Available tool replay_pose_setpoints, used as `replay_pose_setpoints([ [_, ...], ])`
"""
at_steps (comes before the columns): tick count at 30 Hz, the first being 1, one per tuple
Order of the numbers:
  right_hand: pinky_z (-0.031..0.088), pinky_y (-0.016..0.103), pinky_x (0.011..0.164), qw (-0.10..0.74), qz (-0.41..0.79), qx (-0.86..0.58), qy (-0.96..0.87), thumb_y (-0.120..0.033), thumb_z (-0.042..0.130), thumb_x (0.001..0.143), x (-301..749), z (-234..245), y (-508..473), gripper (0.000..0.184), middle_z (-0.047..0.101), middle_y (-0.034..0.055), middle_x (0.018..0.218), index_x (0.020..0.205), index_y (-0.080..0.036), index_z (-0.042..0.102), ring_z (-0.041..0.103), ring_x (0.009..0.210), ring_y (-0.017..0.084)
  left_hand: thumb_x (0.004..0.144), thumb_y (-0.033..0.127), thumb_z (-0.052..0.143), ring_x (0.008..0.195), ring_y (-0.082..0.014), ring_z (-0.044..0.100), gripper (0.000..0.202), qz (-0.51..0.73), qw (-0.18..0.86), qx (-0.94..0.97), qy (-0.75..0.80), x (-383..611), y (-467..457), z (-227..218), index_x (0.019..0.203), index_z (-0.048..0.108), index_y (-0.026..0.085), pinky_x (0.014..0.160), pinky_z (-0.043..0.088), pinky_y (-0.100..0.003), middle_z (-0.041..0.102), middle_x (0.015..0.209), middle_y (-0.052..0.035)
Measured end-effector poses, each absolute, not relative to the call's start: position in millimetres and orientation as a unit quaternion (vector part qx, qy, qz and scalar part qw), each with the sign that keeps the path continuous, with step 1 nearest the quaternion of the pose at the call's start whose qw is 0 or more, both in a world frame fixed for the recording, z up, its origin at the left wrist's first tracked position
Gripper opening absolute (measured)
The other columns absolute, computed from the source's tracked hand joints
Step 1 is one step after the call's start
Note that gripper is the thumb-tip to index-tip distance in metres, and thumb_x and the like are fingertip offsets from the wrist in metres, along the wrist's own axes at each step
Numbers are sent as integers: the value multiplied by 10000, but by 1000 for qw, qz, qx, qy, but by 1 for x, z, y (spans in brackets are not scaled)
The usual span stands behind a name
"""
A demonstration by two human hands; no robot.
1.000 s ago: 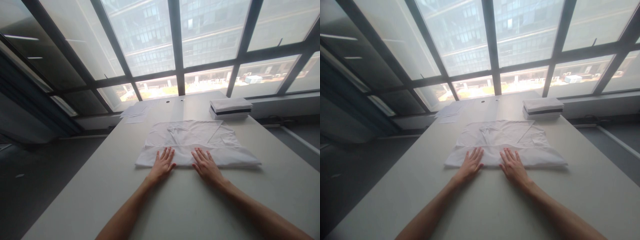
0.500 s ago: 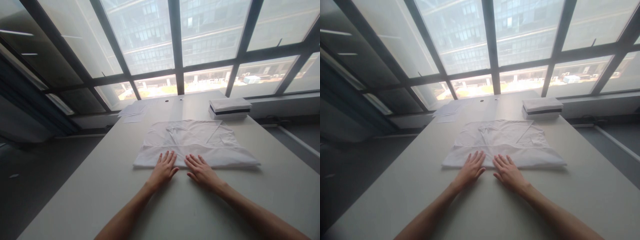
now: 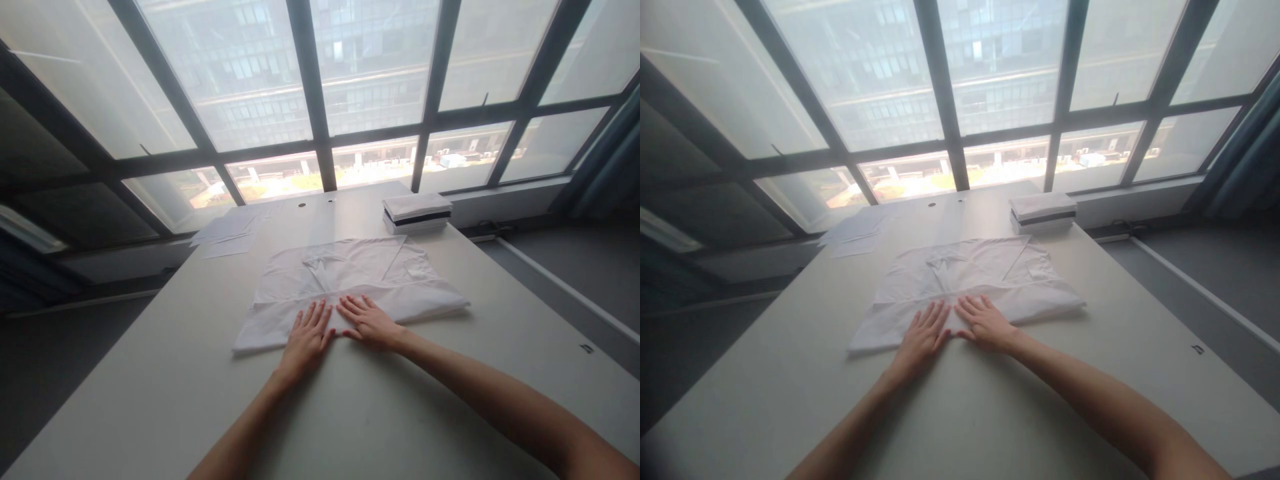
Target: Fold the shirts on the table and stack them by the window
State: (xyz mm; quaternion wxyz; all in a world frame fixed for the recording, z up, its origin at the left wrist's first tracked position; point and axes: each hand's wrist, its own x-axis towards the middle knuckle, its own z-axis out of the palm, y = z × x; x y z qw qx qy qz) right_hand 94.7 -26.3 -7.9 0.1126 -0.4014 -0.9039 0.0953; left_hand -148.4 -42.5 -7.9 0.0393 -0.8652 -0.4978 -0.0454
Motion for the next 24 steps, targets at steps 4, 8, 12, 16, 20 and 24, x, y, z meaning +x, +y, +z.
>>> replay_pose_setpoints([
  [4,124,569,1233,86,71,-430,-896,-561,306,1044,176,-10,-17,672,166,100,1668,1611,-215,204,125,1549,266,1059,524,287,1522,-280,256,592,-61,45,-864,-498,-148,-41,-10,1592,306,266,1202,272,-522,280,1647,-46],
  [8,130,573,1230,70,37,-456,-886,-536,322,1046,270,-12,-9,633,160,80,1667,1609,-273,198,109,1547,269,1056,529,294,1522,-274,256,590,-73,48,-864,-496,-148,-40,-13,1587,319,274,1205,266,-517,298,1641,-38],
  [12,154,580,1222,69,13,-479,-875,-495,304,1056,311,-10,-11,614,209,101,1657,1609,-244,208,160,1540,265,1054,516,321,1521,-281,259,584,-74,45,-863,-497,-148,-40,-13,1583,331,269,1206,267,-520,294,1640,-42],
  [16,140,554,1235,146,-29,-526,-838,-415,264,1070,276,1,-28,582,240,119,1654,1602,-182,253,138,1548,242,1057,514,316,1521,-278,259,584,-70,36,-866,-494,-149,-40,-12,1581,333,259,1204,275,-518,283,1642,-41],
  [20,165,501,1242,189,13,-514,-837,-420,268,1071,204,10,-42,575,233,104,1662,1593,-180,286,131,1552,223,1069,486,286,1517,-271,272,565,-67,32,-862,-501,-150,-41,-7,1576,347,245,1201,285,-514,312,1633,-52],
  [24,203,520,1225,176,65,-485,-854,-425,317,1059,155,3,-43,572,227,100,1666,1591,-214,299,165,1546,251,1056,531,296,1526,-286,242,607,-58,45,-875,-478,-149,-47,3,1583,329,233,1223,204,-565,321,1630,-74],
])
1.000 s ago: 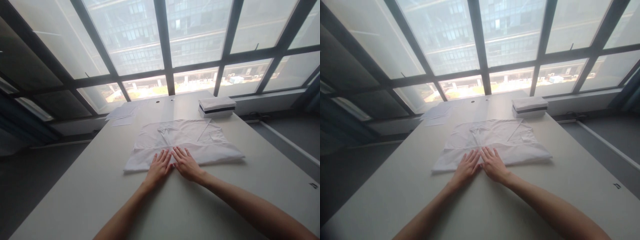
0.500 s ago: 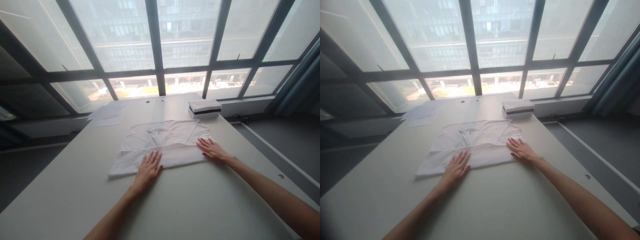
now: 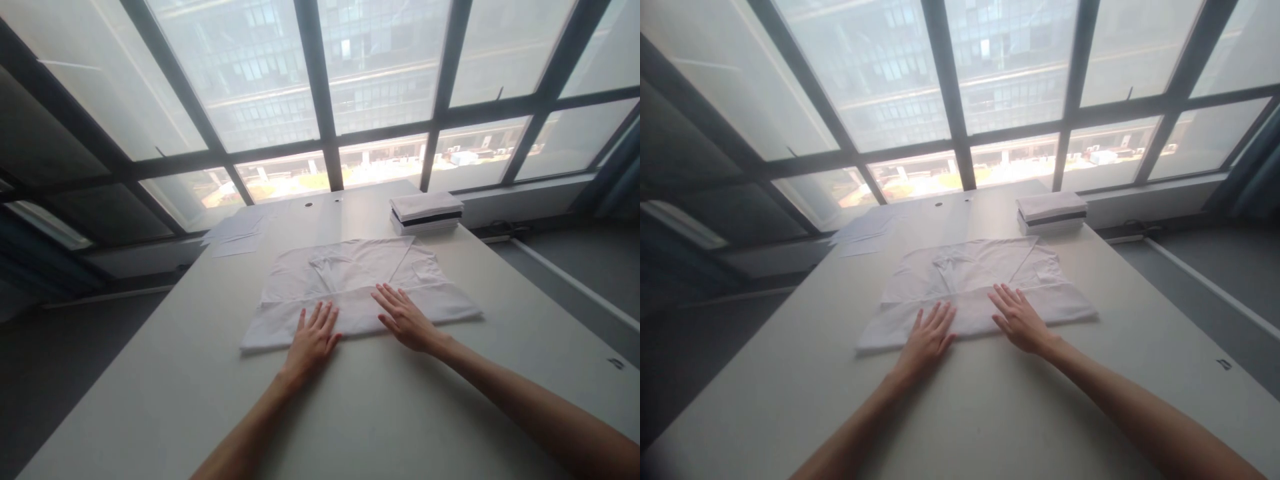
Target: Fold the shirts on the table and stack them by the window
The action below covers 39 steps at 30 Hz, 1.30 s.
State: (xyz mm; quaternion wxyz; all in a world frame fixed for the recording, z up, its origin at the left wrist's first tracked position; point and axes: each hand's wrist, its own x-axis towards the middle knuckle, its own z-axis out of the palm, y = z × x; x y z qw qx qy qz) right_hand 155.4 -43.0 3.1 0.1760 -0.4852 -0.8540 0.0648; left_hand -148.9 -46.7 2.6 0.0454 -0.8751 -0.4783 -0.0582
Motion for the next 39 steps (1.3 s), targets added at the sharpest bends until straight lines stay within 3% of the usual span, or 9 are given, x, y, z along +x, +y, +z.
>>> replay_pose_setpoints([
  [3,185,569,1213,144,60,-462,-873,-462,396,1029,144,-12,-41,587,281,124,1646,1562,-217,376,188,1537,301,1037,590,300,1541,-284,190,661,-46,42,-891,-451,-147,-50,5,1600,278,244,1233,152,-577,286,1645,-71],
  [9,186,569,1209,130,26,-447,-885,-522,375,1025,147,-26,-39,623,286,117,1644,1570,-221,361,187,1537,308,1043,598,238,1544,-308,162,658,-35,3,-859,-511,-168,-42,-2,1609,246,263,1206,233,-556,258,1658,-72],
  [13,194,563,1208,124,22,-450,-884,-531,357,1029,148,-26,-39,621,277,109,1646,1569,-222,364,199,1535,301,1064,537,150,1536,-311,193,633,-14,5,-806,-592,-214,-39,-1,1607,248,227,1186,241,-602,279,1644,-114],
  [17,200,565,1204,124,24,-449,-884,-546,345,1029,147,-27,-38,628,279,108,1644,1568,-225,367,209,1532,302,1062,531,108,1542,-306,168,668,27,7,-746,-666,-264,-47,4,1612,220,169,1193,191,-620,203,1659,-142],
  [23,196,571,1206,139,33,-441,-886,-541,364,1024,146,-29,-37,624,290,109,1641,1570,-239,363,211,1531,308,1065,485,193,1537,-351,162,645,55,31,-708,-704,-277,-54,14,1589,280,119,1162,154,-708,238,1645,-168],
  [27,186,560,1213,138,35,-443,-885,-545,367,1024,145,-28,-38,625,291,107,1642,1569,-238,364,201,1534,303,1060,438,279,1530,-339,204,608,-32,81,-752,-654,-232,-37,23,1567,338,107,1188,222,-632,295,1628,-182],
  [31,184,570,1211,139,31,-446,-884,-522,401,1017,145,-26,-38,622,291,114,1641,1572,-243,358,203,1533,305,1070,417,292,1533,-250,226,560,-87,25,-844,-529,-168,-17,23,1579,326,186,1218,256,-513,321,1632,-110],
  [39,196,575,1206,121,34,-446,-886,-497,448,1003,144,-20,-38,635,285,123,1641,1568,-219,365,205,1531,316,1060,531,284,1536,-285,206,606,-45,-12,-875,-481,-134,-10,5,1592,299,240,1206,259,-551,263,1654,-74],
])
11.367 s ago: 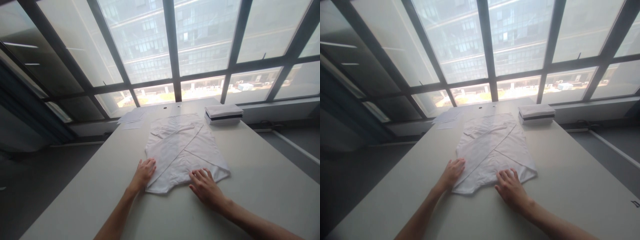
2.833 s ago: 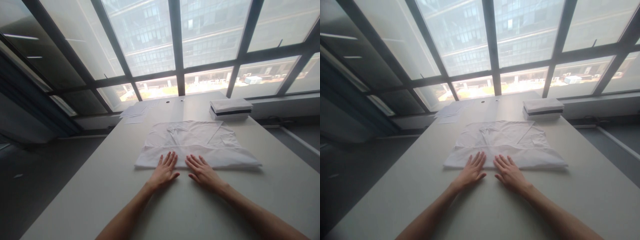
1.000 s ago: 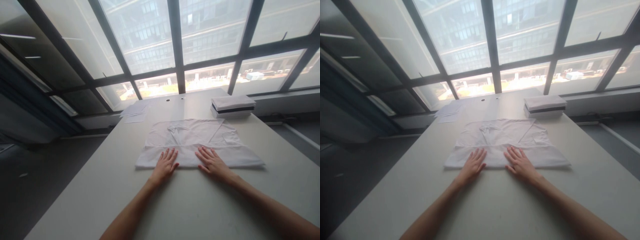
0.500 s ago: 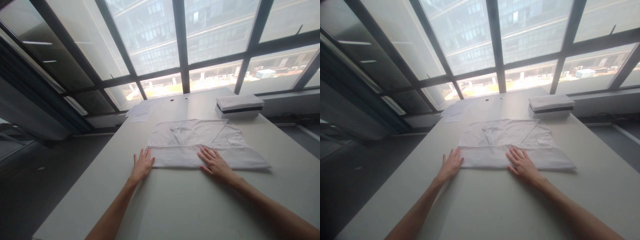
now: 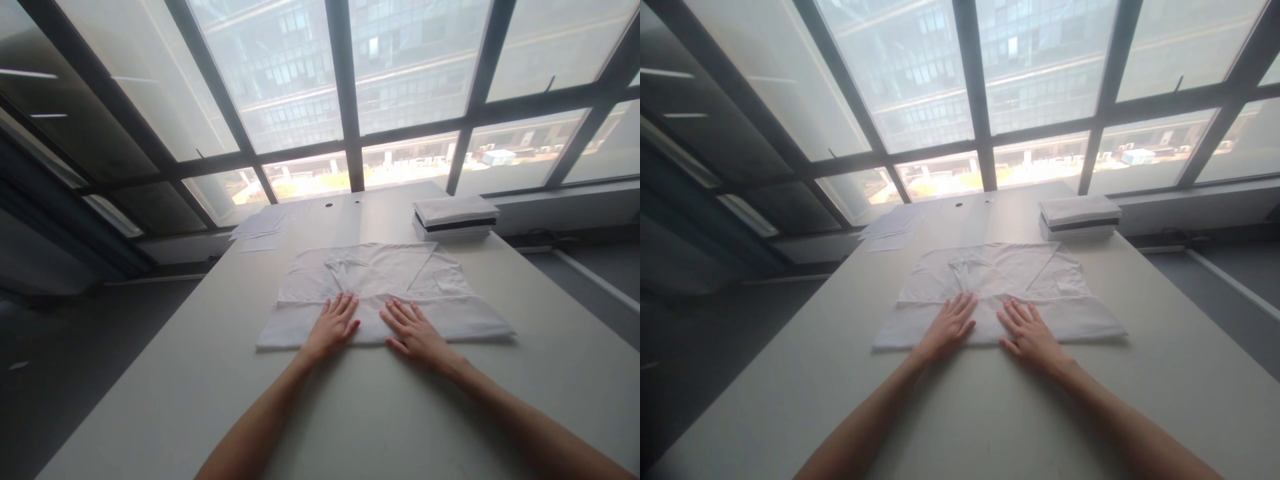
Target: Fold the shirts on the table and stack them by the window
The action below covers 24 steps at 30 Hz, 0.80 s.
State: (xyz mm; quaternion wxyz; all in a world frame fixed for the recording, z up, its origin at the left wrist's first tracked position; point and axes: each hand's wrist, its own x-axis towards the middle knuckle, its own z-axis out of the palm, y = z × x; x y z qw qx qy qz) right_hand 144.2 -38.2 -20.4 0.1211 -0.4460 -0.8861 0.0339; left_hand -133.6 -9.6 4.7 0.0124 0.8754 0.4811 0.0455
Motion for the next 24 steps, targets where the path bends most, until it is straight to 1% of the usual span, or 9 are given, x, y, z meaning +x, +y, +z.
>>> replay_pose_setpoints([
  [6,196,568,1208,132,40,-443,-886,-495,429,1011,145,-21,-38,618,291,121,1641,1565,-228,373,199,1534,312,1060,539,282,1533,-271,223,596,55,9,873,484,-136,-9,3,1592,299,272,1211,256,-534,272,1652,-63],
  [12,214,569,1200,136,34,-462,-876,-441,409,1023,140,-17,-44,575,336,145,1621,1544,-197,409,251,1518,310,1058,549,273,1532,-273,225,601,59,8,874,483,-137,-9,0,1595,290,280,1213,248,-534,269,1655,-52],
  [16,221,558,1203,136,34,-462,-876,-456,377,1035,139,-14,-45,585,282,146,1642,1549,-177,395,220,1529,299,1059,549,263,1536,-280,211,604,57,14,874,482,-137,-8,-1,1597,285,275,1218,230,-541,260,1659,-46],
  [24,208,561,1211,125,54,-463,-876,-452,406,1024,141,-15,-43,598,292,122,1640,1564,-198,372,219,1530,292,1058,536,284,1539,-285,196,603,50,21,873,484,-136,-8,0,1597,284,265,1220,222,-547,249,1662,-45],
])
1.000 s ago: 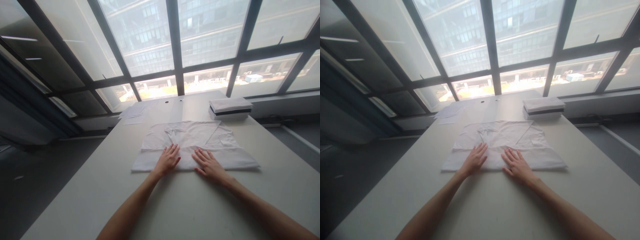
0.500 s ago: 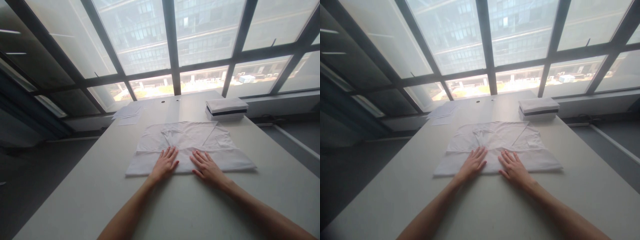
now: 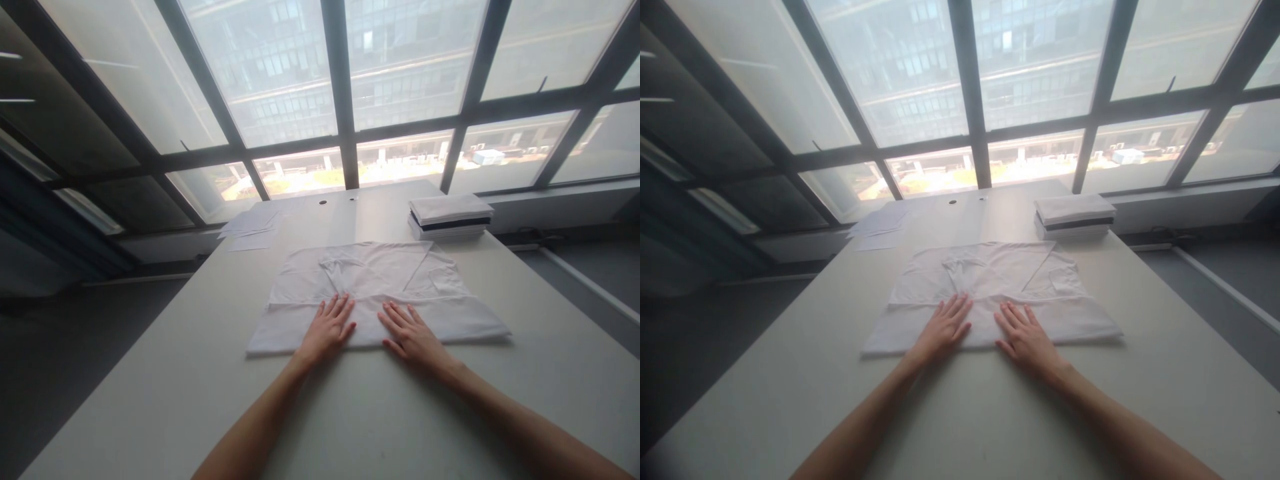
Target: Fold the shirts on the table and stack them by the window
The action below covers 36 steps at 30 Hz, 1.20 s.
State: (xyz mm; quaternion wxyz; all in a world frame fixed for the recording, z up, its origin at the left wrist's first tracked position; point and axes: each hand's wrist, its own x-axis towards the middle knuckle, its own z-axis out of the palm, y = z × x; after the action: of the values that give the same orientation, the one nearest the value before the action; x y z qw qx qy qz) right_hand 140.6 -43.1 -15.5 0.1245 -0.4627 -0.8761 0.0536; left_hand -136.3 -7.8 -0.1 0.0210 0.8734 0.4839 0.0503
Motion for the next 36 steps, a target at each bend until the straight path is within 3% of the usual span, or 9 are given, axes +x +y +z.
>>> replay_pose_setpoints([
  [9,189,561,1222,137,84,-466,-870,-462,443,1014,141,-16,-42,602,291,119,1640,1555,-204,390,217,1531,284,1058,519,305,1543,-281,181,595,40,26,869,493,-135,-7,1,1597,283,267,1227,208,-547,226,1668,-25],
  [13,154,583,1227,198,155,-463,-850,-442,493,995,141,-13,-42,564,341,128,1617,1505,-201,477,239,1524,295,1059,520,299,1544,-280,177,596,39,27,868,495,-135,-7,0,1600,273,273,1229,205,-547,212,1672,-21],
  [16,191,574,1226,337,285,-458,-772,-488,510,985,142,-7,-42,505,439,127,1565,1403,-218,598,322,1492,301,1056,528,300,1542,-285,186,596,40,28,868,494,-136,-6,-2,1599,276,284,1226,209,-553,221,1669,-19],
  [19,289,546,1201,459,506,-402,-610,-538,518,979,143,-1,-40,474,556,111,1478,1313,-237,667,442,1424,298,1056,524,304,1541,-284,190,594,40,30,869,492,-136,-5,-3,1599,278,286,1223,215,-558,224,1668,-20],
  [21,328,520,1190,489,642,-348,-477,-528,494,992,147,0,-35,447,607,106,1427,1252,-225,694,502,1380,279,1057,520,300,1542,-282,185,593,38,31,869,492,-136,-4,-3,1599,276,280,1223,215,-562,216,1670,-18],
  [24,371,483,1177,503,751,-315,-291,-466,394,1038,163,0,-24,435,638,121,1387,1175,-188,700,566,1323,245,1057,520,301,1543,-282,183,594,38,31,869,492,-136,-4,-2,1598,279,277,1224,211,-560,212,1670,-17],
  [29,429,484,1138,497,782,-323,-193,-421,292,1073,229,1,-18,476,582,197,1429,1261,-120,608,579,1309,250,1056,516,310,1539,-284,195,596,44,35,870,491,-137,-4,0,1597,290,265,1225,214,-547,232,1664,-32],
  [33,466,506,1104,555,735,-334,-201,-428,281,1069,294,0,-28,509,530,238,1465,1341,-90,546,566,1320,276,1052,505,330,1537,-290,202,591,51,37,869,491,-136,-5,0,1591,311,262,1225,209,-548,256,1657,-44],
  [36,505,496,1069,588,697,-356,-205,-425,321,1052,324,0,-32,488,556,240,1436,1314,-103,577,590,1295,278,1051,504,335,1536,-284,208,589,56,34,869,490,-135,-5,0,1589,315,266,1228,205,-540,260,1657,-42],
])
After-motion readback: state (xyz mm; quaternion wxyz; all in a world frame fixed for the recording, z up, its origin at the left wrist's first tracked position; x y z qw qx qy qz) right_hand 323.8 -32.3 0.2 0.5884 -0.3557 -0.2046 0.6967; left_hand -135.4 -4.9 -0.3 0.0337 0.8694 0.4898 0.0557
